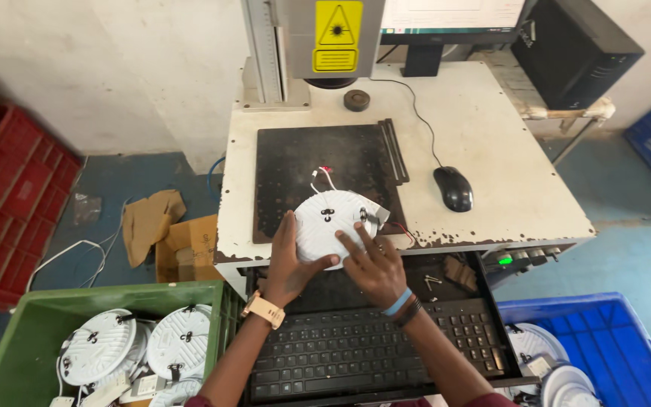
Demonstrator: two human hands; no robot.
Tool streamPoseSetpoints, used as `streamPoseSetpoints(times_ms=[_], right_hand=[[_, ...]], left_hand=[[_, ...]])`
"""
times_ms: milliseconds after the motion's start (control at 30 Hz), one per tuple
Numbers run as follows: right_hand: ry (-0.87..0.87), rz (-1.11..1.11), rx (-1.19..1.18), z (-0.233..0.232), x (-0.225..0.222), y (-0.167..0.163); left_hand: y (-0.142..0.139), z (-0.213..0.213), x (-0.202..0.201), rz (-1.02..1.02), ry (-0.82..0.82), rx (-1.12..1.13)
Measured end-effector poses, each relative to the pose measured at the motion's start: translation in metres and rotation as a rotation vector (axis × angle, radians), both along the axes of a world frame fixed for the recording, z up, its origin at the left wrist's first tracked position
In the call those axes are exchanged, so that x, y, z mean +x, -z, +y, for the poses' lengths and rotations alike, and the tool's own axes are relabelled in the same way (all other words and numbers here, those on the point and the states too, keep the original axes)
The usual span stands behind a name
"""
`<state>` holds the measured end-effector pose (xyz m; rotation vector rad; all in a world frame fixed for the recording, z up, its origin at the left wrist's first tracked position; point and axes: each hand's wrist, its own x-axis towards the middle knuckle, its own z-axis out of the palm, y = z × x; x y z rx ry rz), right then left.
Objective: The person repeatedly picks up white circular electronic components from a blue crate, places them on a testing station, and uses a mouse to operate a machine that scans the items. After each scan, the person moves the component to a green bin and repeats the process with the next item.
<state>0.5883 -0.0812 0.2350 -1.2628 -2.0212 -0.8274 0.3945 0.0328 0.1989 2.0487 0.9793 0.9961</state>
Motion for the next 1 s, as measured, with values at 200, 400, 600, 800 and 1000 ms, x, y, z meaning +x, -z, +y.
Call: streamPoseSetpoints(times_ms=[200, 400, 600, 800, 1000], right_hand=[[-0.037, 0.015, -0.066, -0.029, -0.032, 0.018], [-0.008, 0.017, -0.145, 0.001, -0.013, 0.047], [0.082, 0.586, -0.548, 0.074, 0.036, 0.045], [0.121, 0.655, -0.403, 0.136, 0.068, 0.034], [0.115, 0.802, -0.641, 0.168, 0.097, 0.029]], left_hand=[[-0.023, -0.014, -0.035, 0.223, 0.076, -0.123], [-0.005, 0.019, -0.023, 0.319, 0.067, 0.053], [0.017, 0.101, 0.024, 0.197, 0.091, 0.17], [0.02, 0.152, 0.042, 0.208, 0.089, 0.13], [0.01, 0.158, 0.044, 0.19, 0.032, 0.12]])
